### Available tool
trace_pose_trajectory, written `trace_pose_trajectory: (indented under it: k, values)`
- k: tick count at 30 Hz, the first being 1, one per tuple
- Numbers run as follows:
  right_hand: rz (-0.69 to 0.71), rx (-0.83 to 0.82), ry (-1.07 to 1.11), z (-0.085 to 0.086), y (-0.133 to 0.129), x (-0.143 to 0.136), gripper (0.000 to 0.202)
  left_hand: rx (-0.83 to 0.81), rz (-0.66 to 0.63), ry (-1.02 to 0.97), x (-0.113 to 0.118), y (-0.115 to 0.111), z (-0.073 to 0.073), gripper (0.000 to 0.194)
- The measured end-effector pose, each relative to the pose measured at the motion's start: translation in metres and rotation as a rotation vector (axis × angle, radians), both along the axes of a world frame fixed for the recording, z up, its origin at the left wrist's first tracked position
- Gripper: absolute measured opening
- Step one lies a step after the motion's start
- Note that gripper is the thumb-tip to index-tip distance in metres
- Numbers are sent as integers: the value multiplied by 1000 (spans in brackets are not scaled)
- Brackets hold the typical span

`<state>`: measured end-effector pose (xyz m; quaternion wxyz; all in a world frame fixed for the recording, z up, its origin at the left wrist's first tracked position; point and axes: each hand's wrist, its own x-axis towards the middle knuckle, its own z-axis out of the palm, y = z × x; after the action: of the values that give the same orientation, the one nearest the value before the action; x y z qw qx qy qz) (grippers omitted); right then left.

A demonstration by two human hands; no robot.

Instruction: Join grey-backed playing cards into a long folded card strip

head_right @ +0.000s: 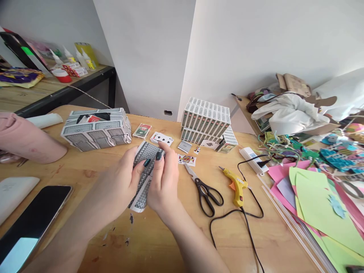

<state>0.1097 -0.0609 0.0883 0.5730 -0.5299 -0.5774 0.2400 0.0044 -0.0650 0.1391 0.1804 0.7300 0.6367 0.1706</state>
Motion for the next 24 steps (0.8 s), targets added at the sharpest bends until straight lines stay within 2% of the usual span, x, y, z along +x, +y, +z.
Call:
trace_pose_trajectory:
  k: [6, 14, 16, 19, 22, 24]
  values:
    - [-12, 19, -21, 1, -1, 0, 32, -4, 10, -8, 2, -1, 3, 35]
    - [-11, 21, -67, -1, 1, -1, 31, -43, 50, -78, -2, -3, 3, 45]
    - [26, 22, -77, 1, 3, 3, 33, -74, 22, -220, -9, 2, 1, 43]
    - [155, 50, -123, 9, 4, 14, 42, -105, -16, -559, -20, 14, -5, 48]
    - [373, 116, -284, 21, 1, 24, 65, -149, -11, -841, -27, 22, -8, 53]
    - [448, 137, -377, 25, -1, 28, 78, -162, 16, -946, -29, 24, -5, 54]
